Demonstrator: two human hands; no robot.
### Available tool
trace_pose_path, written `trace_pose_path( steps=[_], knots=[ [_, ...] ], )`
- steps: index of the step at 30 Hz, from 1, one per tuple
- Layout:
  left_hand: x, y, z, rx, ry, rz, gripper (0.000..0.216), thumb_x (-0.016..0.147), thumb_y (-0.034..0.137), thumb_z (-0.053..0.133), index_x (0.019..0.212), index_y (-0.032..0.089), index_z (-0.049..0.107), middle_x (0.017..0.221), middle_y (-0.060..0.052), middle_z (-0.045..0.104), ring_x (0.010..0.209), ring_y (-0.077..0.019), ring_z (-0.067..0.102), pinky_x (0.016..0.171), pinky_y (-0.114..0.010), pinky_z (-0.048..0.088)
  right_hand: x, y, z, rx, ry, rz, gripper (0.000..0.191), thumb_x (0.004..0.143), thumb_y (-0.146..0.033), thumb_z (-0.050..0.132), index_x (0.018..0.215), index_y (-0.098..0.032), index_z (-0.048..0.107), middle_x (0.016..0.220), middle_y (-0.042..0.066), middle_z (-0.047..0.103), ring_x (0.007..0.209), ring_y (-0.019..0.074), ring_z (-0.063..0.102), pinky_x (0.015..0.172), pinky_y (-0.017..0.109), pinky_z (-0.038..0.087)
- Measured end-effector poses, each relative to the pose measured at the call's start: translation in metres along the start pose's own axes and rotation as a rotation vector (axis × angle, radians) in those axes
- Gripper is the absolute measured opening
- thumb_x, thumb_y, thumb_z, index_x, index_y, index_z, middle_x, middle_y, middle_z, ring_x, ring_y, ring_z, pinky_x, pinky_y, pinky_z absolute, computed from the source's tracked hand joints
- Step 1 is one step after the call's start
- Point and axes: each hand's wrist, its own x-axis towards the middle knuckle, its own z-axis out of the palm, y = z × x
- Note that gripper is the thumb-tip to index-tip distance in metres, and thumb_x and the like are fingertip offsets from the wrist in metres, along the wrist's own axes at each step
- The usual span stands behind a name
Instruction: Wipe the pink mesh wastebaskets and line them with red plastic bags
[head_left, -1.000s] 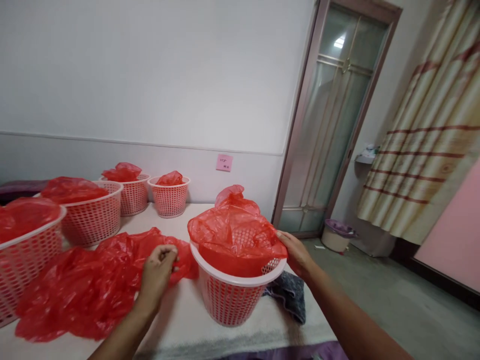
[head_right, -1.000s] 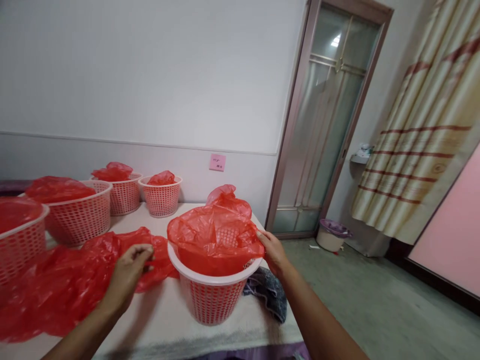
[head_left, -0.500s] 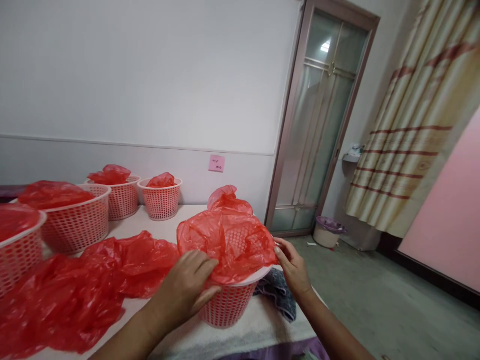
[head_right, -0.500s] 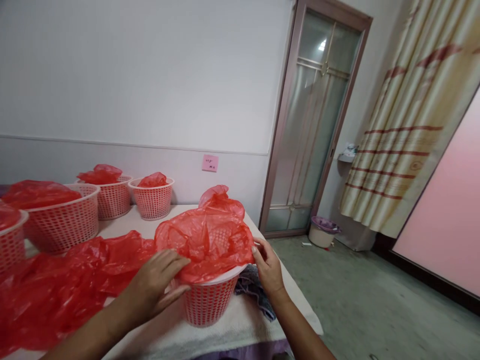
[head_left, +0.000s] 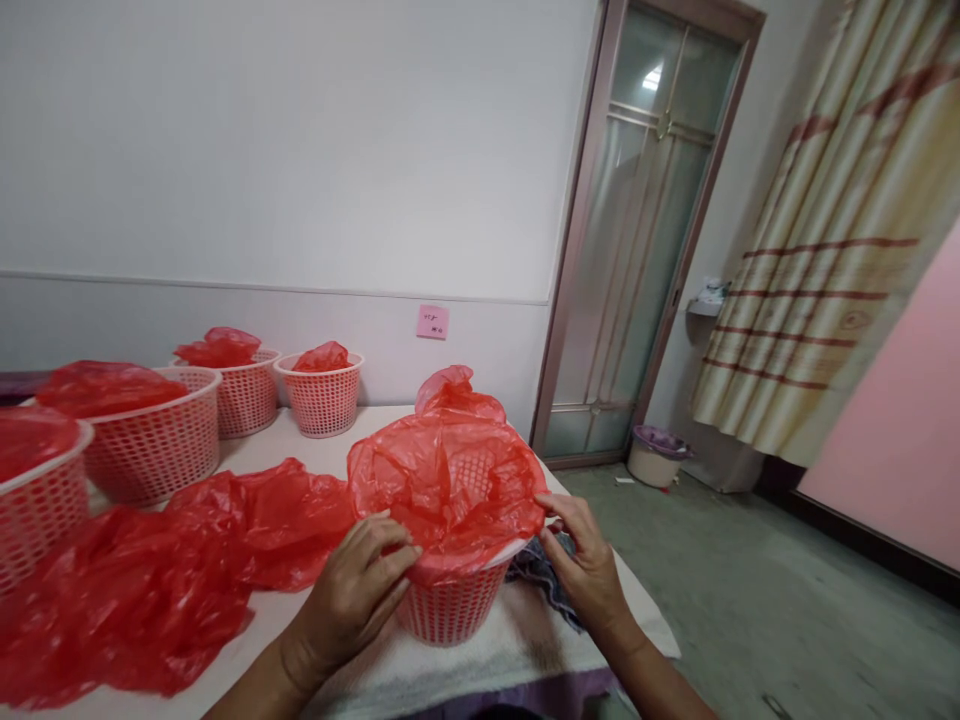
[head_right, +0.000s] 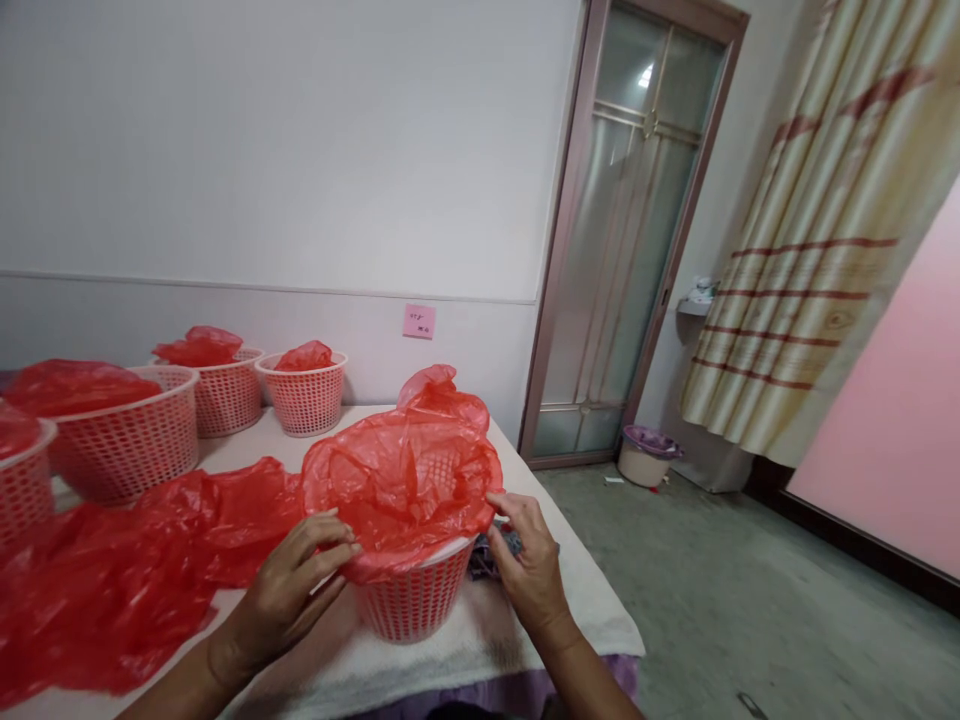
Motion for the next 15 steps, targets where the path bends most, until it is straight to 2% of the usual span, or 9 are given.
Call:
trace_pose_path(
  steps=[5,10,13,15],
  knots=[
    [0.008,0.002,-0.002,-0.037,-0.023,-0.04,0.027,0.087,0.005,0.054,0.113,0.014,0.055,0.106,-0.009,0.057,0.102,-0.0176,0.052,0.1,-0.034,0.043,0.005,-0.018,-0.013,-0.147,-0.054,-0.192,0.029,0.089,-0.018,0.056,0.116,-0.027,0.06,0.105,0.005,0.053,0.101,0.0181,0.055,0.088,0.033,0.048],
    [0.021,0.004,-0.009,-0.101,-0.125,-0.103,0.031,0.086,0.019,0.063,0.115,0.017,0.053,0.105,-0.008,0.056,0.099,-0.0193,0.053,0.09,-0.034,0.048,0.015,-0.029,-0.018,-0.119,-0.201,-0.201,0.019,0.089,-0.019,0.058,0.107,-0.025,0.06,0.1,0.004,0.054,0.097,0.018,0.054,0.085,0.032,0.046],
    [0.029,0.002,-0.015,-0.185,-0.211,-0.169,0.019,0.09,0.014,0.054,0.108,0.021,0.054,0.102,-0.006,0.056,0.096,-0.0166,0.054,0.083,-0.029,0.048,0.019,-0.032,-0.02,-0.078,-0.265,-0.19,0.011,0.09,-0.018,0.056,0.098,-0.025,0.06,0.095,0.003,0.056,0.094,0.0173,0.054,0.083,0.032,0.045],
    [0.033,-0.001,-0.017,-0.237,-0.225,-0.208,0.018,0.091,0.009,0.049,0.102,0.022,0.055,0.097,-0.004,0.054,0.091,-0.0141,0.054,0.079,-0.026,0.047,0.02,-0.031,-0.02,-0.043,-0.282,-0.183,0.009,0.091,-0.017,0.054,0.093,-0.024,0.058,0.092,0.002,0.056,0.091,0.0167,0.054,0.082,0.032,0.044]
  ],
)
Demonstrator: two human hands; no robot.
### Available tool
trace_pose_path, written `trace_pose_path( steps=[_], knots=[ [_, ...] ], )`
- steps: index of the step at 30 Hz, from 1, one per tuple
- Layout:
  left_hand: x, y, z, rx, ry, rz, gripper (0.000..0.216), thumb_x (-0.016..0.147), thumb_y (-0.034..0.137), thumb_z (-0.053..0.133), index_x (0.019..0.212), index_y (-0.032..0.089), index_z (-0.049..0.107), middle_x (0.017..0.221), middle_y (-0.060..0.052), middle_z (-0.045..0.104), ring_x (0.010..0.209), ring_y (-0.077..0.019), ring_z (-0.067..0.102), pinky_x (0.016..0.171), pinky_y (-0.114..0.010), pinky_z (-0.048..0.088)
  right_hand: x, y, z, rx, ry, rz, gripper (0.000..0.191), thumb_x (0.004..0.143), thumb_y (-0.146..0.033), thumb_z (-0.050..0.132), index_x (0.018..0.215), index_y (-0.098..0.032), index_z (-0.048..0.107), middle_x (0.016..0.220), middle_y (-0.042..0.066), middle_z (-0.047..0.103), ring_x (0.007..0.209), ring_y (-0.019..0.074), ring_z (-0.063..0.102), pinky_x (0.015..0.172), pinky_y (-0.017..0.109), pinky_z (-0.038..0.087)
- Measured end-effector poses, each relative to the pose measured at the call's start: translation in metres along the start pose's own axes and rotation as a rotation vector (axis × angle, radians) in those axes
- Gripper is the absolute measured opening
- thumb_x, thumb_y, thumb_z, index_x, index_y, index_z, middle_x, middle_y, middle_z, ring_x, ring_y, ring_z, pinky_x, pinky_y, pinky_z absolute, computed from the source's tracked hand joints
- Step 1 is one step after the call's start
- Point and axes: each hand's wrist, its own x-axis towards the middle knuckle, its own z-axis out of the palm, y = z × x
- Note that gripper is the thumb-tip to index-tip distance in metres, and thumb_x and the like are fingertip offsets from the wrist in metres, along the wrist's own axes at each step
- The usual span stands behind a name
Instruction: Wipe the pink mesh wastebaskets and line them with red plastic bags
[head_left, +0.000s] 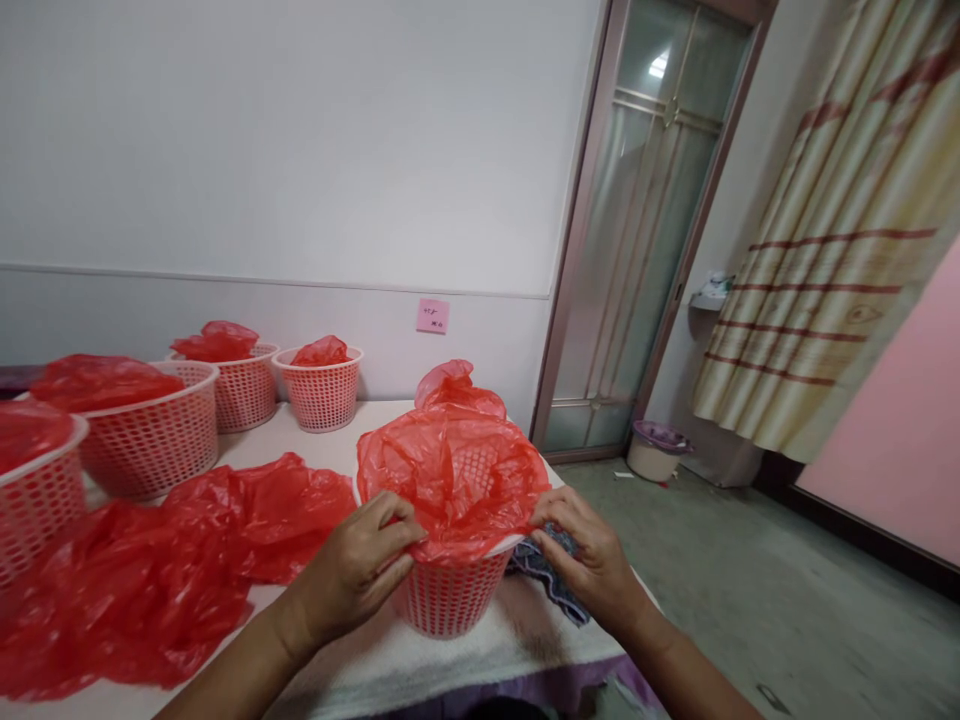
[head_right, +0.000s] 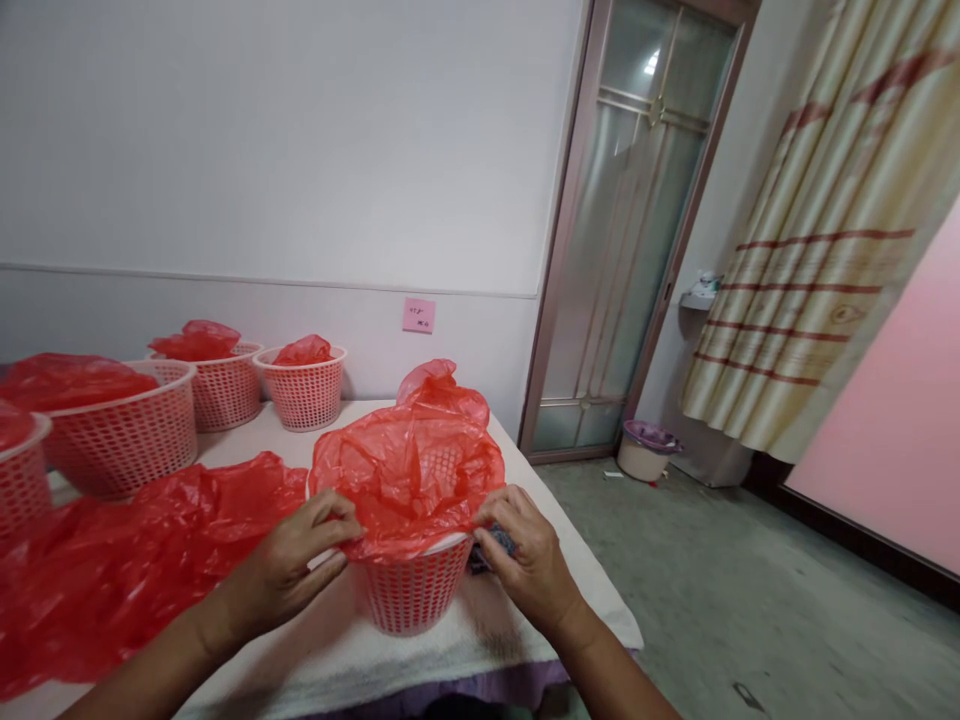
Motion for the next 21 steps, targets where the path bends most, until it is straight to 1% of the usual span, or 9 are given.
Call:
trace_pose_path(
  steps=[3,6,9,11,14,17,21],
  knots=[
    [0.005,-0.004,-0.002,-0.064,0.034,-0.057,0.023,0.091,0.006,0.047,0.102,0.024,0.056,0.091,-0.001,0.052,0.085,-0.0123,0.052,0.075,-0.024,0.045,-0.001,0.002,0.0,0.038,0.005,-0.01,0.01,0.091,-0.015,0.052,0.092,-0.024,0.056,0.092,0.001,0.057,0.091,0.0167,0.054,0.082,0.032,0.043],
    [0.008,-0.006,0.0,-0.089,0.113,-0.132,0.024,0.091,0.005,0.047,0.103,0.025,0.055,0.088,0.001,0.053,0.084,-0.0121,0.052,0.075,-0.024,0.043,-0.001,0.004,0.001,0.063,0.014,-0.017,0.012,0.092,-0.014,0.051,0.092,-0.024,0.056,0.092,0.001,0.058,0.092,0.0163,0.053,0.083,0.031,0.043],
    [0.009,-0.005,0.004,-0.06,0.227,-0.198,0.023,0.089,0.002,0.046,0.095,0.023,0.052,0.084,0.002,0.051,0.08,-0.0118,0.049,0.072,-0.025,0.04,-0.002,0.003,0.002,0.08,0.016,-0.02,0.012,0.092,-0.014,0.051,0.091,-0.024,0.056,0.093,0.001,0.057,0.095,0.0159,0.053,0.085,0.03,0.043],
    [0.008,-0.004,0.007,-0.058,0.259,-0.202,0.023,0.088,0.0,0.045,0.089,0.022,0.05,0.083,0.002,0.048,0.078,-0.0117,0.047,0.071,-0.025,0.039,-0.002,0.003,0.002,0.087,0.025,-0.015,0.013,0.091,-0.012,0.051,0.091,-0.025,0.057,0.096,0.001,0.057,0.098,0.0154,0.053,0.086,0.029,0.042],
    [0.001,-0.004,0.009,-0.106,0.21,-0.155,0.024,0.087,-0.002,0.043,0.085,0.022,0.047,0.084,0.002,0.048,0.082,-0.0121,0.047,0.074,-0.026,0.04,-0.005,0.003,0.003,0.079,0.029,0.013,0.016,0.089,-0.01,0.051,0.09,-0.025,0.057,0.1,0.001,0.055,0.1,0.0143,0.054,0.088,0.027,0.042],
    [-0.009,-0.006,0.009,-0.145,0.172,-0.096,0.025,0.086,-0.002,0.043,0.087,0.022,0.046,0.09,0.0,0.048,0.091,-0.0129,0.049,0.083,-0.028,0.043,-0.008,0.0,0.002,0.032,0.003,0.023,0.014,0.089,-0.011,0.052,0.088,-0.024,0.058,0.106,0.002,0.052,0.103,0.0142,0.054,0.09,0.026,0.042],
    [-0.021,-0.011,0.008,-0.081,0.157,-0.025,0.025,0.082,-0.003,0.047,0.09,0.021,0.046,0.102,-0.004,0.048,0.103,-0.0144,0.05,0.092,-0.029,0.045,-0.011,-0.003,0.003,-0.046,-0.002,0.002,0.015,0.088,-0.01,0.052,0.085,-0.024,0.057,0.11,0.004,0.05,0.107,0.0152,0.053,0.092,0.027,0.043]
  ],
)
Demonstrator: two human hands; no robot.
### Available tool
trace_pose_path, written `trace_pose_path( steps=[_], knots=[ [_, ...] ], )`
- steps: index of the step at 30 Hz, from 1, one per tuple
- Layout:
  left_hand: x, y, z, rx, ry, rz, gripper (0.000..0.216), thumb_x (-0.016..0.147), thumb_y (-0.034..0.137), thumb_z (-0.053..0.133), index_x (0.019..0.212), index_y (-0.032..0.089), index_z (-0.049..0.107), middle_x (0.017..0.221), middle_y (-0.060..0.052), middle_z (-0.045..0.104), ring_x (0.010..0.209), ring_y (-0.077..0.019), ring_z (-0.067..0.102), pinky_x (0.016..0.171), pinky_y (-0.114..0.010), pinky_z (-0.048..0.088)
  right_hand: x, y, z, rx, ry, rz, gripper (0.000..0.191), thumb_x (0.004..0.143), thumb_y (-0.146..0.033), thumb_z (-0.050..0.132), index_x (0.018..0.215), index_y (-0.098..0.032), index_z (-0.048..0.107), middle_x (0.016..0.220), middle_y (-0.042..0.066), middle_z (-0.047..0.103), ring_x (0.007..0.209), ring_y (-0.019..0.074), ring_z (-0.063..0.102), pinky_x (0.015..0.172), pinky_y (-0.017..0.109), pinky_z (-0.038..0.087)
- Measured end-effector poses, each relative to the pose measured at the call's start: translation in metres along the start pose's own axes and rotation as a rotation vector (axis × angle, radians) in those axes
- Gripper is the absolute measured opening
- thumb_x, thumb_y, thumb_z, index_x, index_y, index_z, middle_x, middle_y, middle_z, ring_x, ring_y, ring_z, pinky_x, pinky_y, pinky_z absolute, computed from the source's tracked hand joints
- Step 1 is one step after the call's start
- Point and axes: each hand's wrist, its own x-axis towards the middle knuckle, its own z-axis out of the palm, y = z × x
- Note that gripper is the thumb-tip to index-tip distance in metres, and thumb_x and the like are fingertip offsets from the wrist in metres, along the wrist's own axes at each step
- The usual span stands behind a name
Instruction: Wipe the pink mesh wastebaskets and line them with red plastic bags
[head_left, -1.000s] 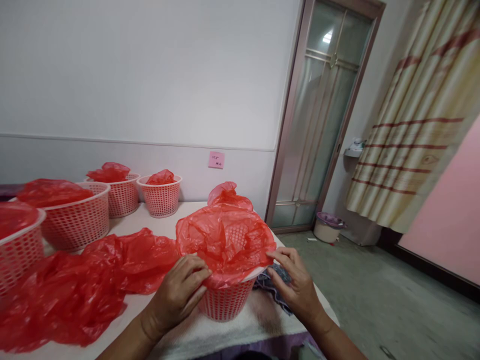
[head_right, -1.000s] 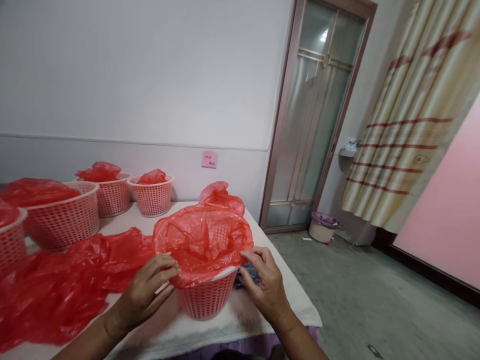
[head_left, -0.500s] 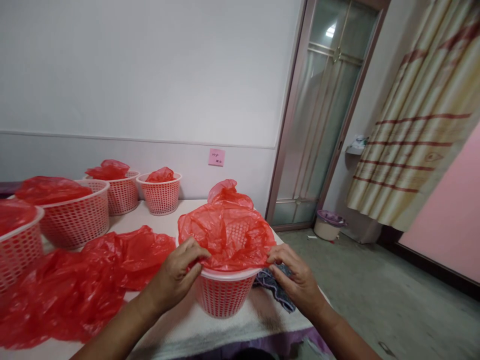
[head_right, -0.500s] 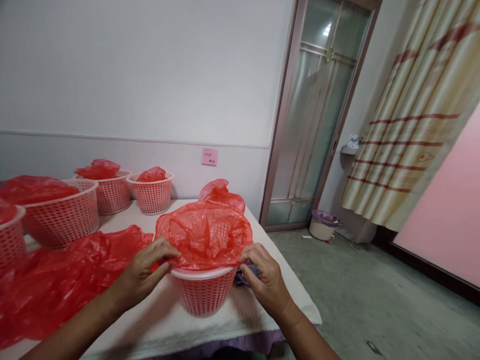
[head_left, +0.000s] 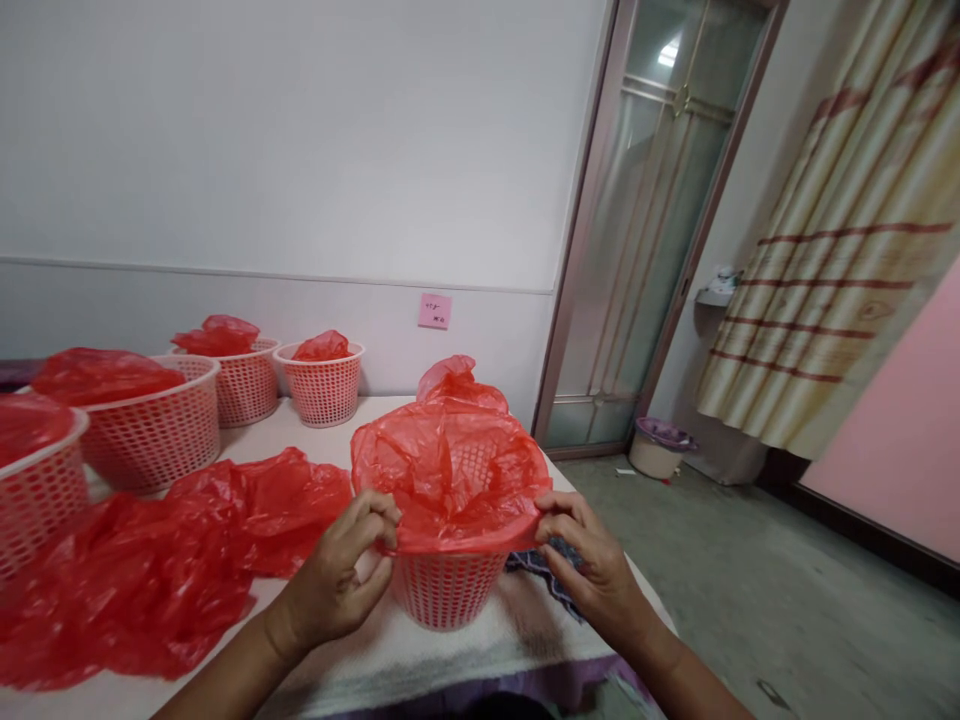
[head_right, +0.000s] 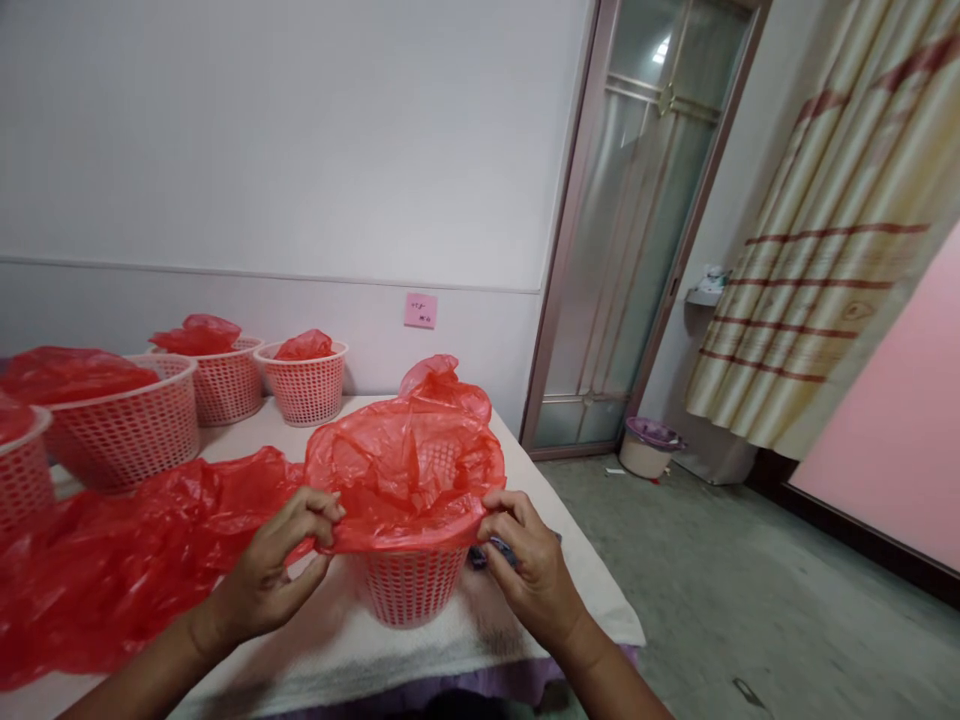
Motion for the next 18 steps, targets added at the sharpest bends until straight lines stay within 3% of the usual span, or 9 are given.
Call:
trace_pose_path(
  steps=[6,9,11,13,16,18],
  knots=[
    [-0.017,-0.012,0.001,0.322,0.028,0.146,0.024,0.081,0.002,0.058,0.1,0.018,0.057,0.123,-0.011,0.049,0.119,-0.0224,0.049,0.106,-0.041,0.041,-0.006,0.01,0.005,-0.109,0.015,-0.023,0.017,0.089,-0.01,0.05,0.091,-0.023,0.059,0.117,0.007,0.048,0.111,0.0181,0.052,0.092,0.032,0.046],
    [-0.025,-0.016,0.002,0.388,0.085,0.075,0.031,0.081,0.009,0.063,0.109,0.02,0.06,0.129,-0.013,0.05,0.123,-0.027,0.048,0.106,-0.047,0.042,-0.007,0.012,0.005,-0.125,0.014,-0.025,0.019,0.089,-0.011,0.048,0.096,-0.024,0.06,0.119,0.009,0.048,0.113,0.0203,0.052,0.093,0.035,0.047],
    [-0.029,-0.017,0.001,0.306,0.164,-0.113,0.02,0.083,0.016,0.062,0.102,0.022,0.064,0.124,-0.011,0.053,0.12,-0.0268,0.05,0.103,-0.047,0.044,-0.006,0.011,0.004,-0.118,0.024,-0.019,0.019,0.089,-0.012,0.048,0.097,-0.024,0.06,0.118,0.009,0.051,0.114,0.0211,0.052,0.094,0.036,0.046],
    [-0.027,-0.016,0.0,0.118,0.286,-0.407,0.008,0.086,0.027,0.06,0.09,0.022,0.065,0.11,-0.009,0.058,0.109,-0.0243,0.055,0.098,-0.046,0.046,-0.004,0.009,0.004,-0.089,0.053,0.002,0.017,0.09,-0.015,0.048,0.096,-0.024,0.061,0.117,0.008,0.053,0.113,0.0208,0.054,0.094,0.036,0.046],
    [-0.014,-0.011,-0.003,-0.377,0.447,-0.902,0.026,0.086,0.045,0.059,0.085,0.019,0.061,0.09,-0.005,0.062,0.086,-0.02,0.062,0.082,-0.039,0.055,-0.003,0.01,0.005,-0.01,0.12,0.06,0.012,0.09,-0.02,0.051,0.092,-0.025,0.062,0.113,0.006,0.058,0.108,0.0199,0.057,0.093,0.034,0.046],
    [0.0,-0.009,-0.004,-0.738,0.492,-1.101,0.031,0.084,0.047,0.061,0.089,0.017,0.061,0.087,-0.004,0.064,0.076,-0.0168,0.063,0.07,-0.033,0.057,-0.003,0.013,0.008,0.053,0.152,0.103,0.01,0.09,-0.024,0.053,0.091,-0.026,0.063,0.111,0.006,0.059,0.106,0.02,0.058,0.093,0.035,0.045]
  ],
)
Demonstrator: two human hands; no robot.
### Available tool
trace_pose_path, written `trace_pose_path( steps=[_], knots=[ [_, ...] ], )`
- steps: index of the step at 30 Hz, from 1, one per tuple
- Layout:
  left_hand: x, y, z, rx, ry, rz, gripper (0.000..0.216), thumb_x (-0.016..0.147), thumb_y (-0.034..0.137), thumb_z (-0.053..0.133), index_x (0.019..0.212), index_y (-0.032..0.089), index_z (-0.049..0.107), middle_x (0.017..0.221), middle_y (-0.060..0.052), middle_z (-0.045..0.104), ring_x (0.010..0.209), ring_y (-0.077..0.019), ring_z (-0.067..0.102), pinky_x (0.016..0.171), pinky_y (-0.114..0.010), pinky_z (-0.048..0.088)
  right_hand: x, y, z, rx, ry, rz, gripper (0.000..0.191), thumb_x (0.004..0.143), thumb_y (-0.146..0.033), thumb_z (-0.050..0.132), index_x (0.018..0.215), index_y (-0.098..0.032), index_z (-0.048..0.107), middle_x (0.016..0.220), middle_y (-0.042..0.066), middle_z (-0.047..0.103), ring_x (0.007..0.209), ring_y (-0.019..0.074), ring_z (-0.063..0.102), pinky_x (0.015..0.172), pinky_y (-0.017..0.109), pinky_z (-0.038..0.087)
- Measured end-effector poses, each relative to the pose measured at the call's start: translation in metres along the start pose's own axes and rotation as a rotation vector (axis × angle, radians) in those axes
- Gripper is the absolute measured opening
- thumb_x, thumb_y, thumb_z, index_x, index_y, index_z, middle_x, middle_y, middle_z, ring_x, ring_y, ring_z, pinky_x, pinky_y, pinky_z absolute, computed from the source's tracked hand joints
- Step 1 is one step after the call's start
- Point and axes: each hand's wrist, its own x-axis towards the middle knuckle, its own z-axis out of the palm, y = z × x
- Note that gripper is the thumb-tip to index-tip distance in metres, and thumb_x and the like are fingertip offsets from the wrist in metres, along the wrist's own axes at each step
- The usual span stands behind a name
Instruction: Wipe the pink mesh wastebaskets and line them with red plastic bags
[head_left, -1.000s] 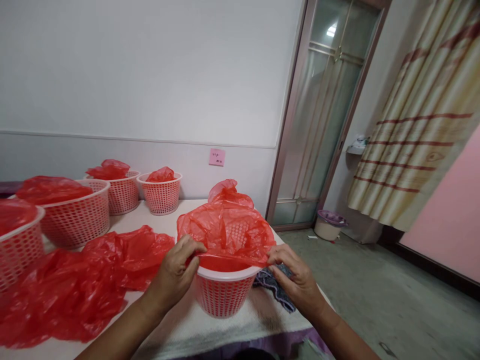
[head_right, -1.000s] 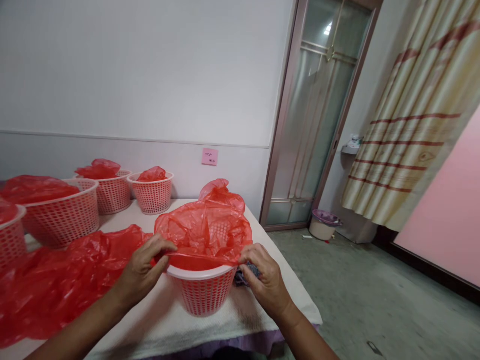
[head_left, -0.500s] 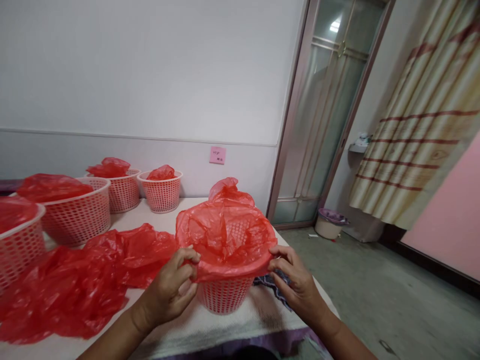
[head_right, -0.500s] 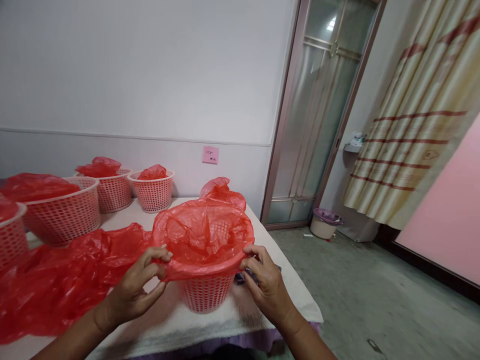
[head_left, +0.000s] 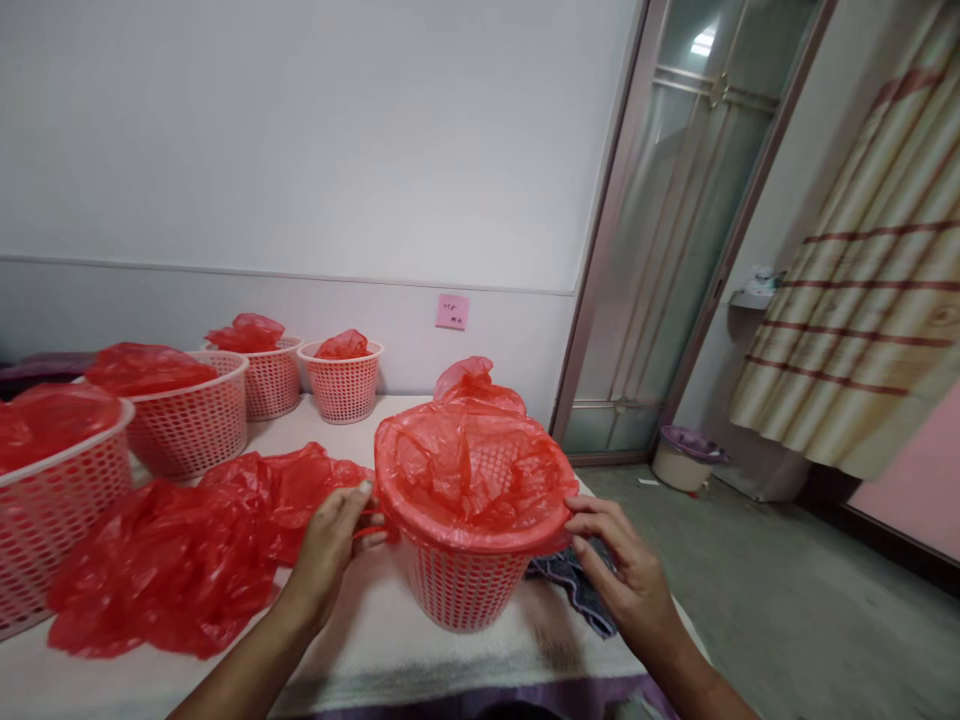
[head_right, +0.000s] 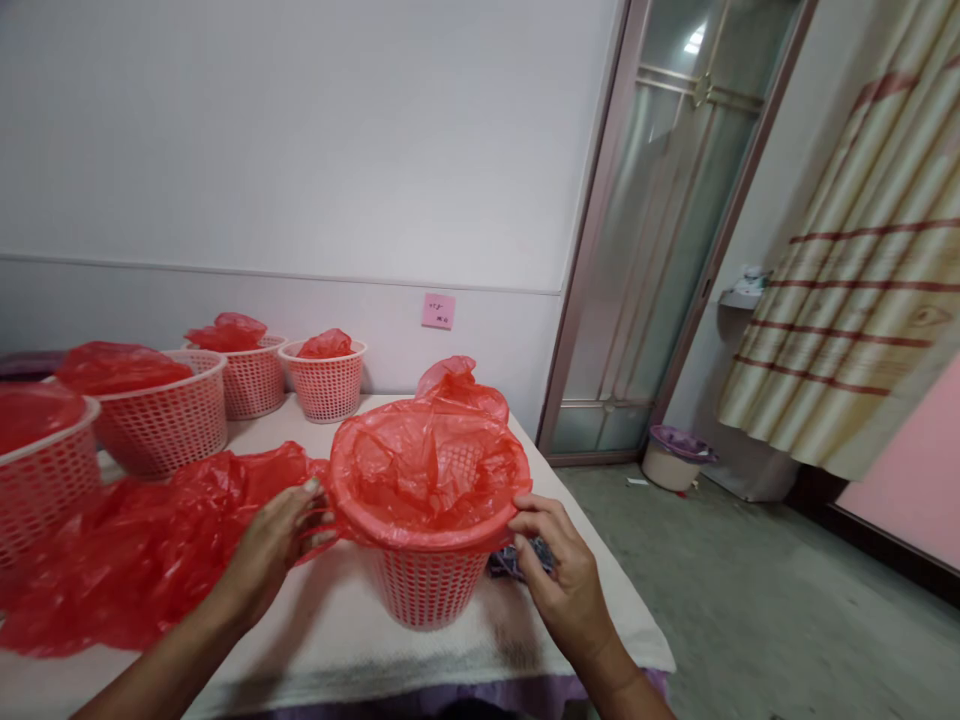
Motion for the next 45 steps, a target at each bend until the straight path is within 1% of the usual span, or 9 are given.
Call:
trace_pose_path(
  steps=[3,8,14,18,21,24,30,37,45],
  knots=[
    [0.007,0.01,0.013,-0.256,-0.082,-0.172,0.02,0.084,0.035,0.065,0.09,0.015,0.063,0.085,-0.004,0.068,0.067,-0.0122,0.064,0.059,-0.024,0.056,0.0,0.006,0.003,0.112,0.027,0.086,0.01,0.089,-0.028,0.055,0.089,-0.026,0.065,0.11,0.006,0.061,0.107,0.0203,0.058,0.095,0.035,0.044],
    [0.009,0.007,0.019,-0.38,-0.135,-0.237,0.002,0.084,0.014,0.062,0.084,0.012,0.064,0.078,-0.005,0.07,0.063,-0.0104,0.065,0.061,-0.022,0.057,-0.001,0.009,0.006,0.318,0.15,0.322,0.02,0.082,-0.041,0.065,0.091,-0.023,0.067,0.106,0.007,0.064,0.103,0.022,0.06,0.092,0.035,0.047],
    [-0.023,-0.005,0.029,-0.482,-0.143,-0.246,0.004,0.083,0.017,0.067,0.083,0.015,0.064,0.085,-0.004,0.073,0.07,-0.0103,0.067,0.069,-0.022,0.058,0.008,-0.002,0.011,0.49,0.298,0.775,0.053,0.07,-0.054,0.074,0.108,-0.021,0.058,0.089,0.002,0.067,0.076,0.0175,0.064,0.064,0.027,0.055],
    [-0.051,-0.011,0.039,-0.513,-0.139,-0.257,0.016,0.077,0.027,0.076,0.086,0.017,0.067,0.085,-0.004,0.072,0.069,-0.0116,0.067,0.065,-0.022,0.057,0.022,-0.012,0.016,0.635,0.206,0.877,0.059,0.062,-0.046,0.08,0.11,-0.019,0.057,0.057,-0.007,0.06,0.052,0.0132,0.057,0.049,0.024,0.051],
    [-0.061,-0.013,0.033,-0.447,-0.225,-0.267,0.026,0.071,0.032,0.08,0.088,0.016,0.067,0.084,-0.005,0.072,0.068,-0.0138,0.067,0.063,-0.024,0.056,0.028,-0.018,0.016,0.73,0.229,0.96,0.056,0.056,-0.034,0.082,0.105,-0.018,0.061,0.061,-0.005,0.065,0.052,0.0134,0.06,0.048,0.024,0.052],
    [-0.053,-0.007,0.014,-0.438,-0.23,-0.291,0.025,0.077,0.037,0.075,0.086,0.016,0.065,0.081,-0.005,0.07,0.072,-0.0157,0.067,0.068,-0.028,0.057,0.028,-0.022,0.015,0.799,0.226,0.992,0.056,0.053,-0.03,0.083,0.103,-0.017,0.063,0.072,0.0,0.073,0.055,0.0144,0.063,0.05,0.024,0.054],
    [-0.009,0.023,-0.015,-0.38,0.105,-0.17,0.026,0.089,0.04,0.059,0.079,0.016,0.059,0.073,0.0,0.062,0.062,-0.0105,0.062,0.057,-0.023,0.055,0.026,-0.027,0.016,0.859,0.23,1.015,0.057,0.049,-0.03,0.087,0.101,-0.018,0.065,0.074,0.0,0.074,0.06,0.0151,0.066,0.057,0.025,0.056],
    [0.013,0.022,-0.011,-0.393,-0.001,-0.185,0.007,0.081,0.017,0.066,0.076,0.014,0.063,0.07,-0.001,0.067,0.059,-0.009,0.062,0.057,-0.019,0.053,0.026,-0.031,0.013,0.813,0.172,1.005,0.048,0.052,-0.033,0.084,0.095,-0.02,0.069,0.074,0.001,0.074,0.061,0.0184,0.068,0.055,0.026,0.056],
    [-0.001,0.007,-0.024,-0.48,-0.193,-0.288,0.015,0.085,0.011,0.054,0.076,0.012,0.067,0.071,-0.005,0.07,0.062,-0.0119,0.065,0.064,-0.022,0.054,0.013,-0.031,0.01,0.833,0.127,1.005,0.056,0.054,-0.039,0.086,0.103,-0.021,0.067,0.088,0.006,0.077,0.072,0.0229,0.072,0.062,0.029,0.058]
  ],
)
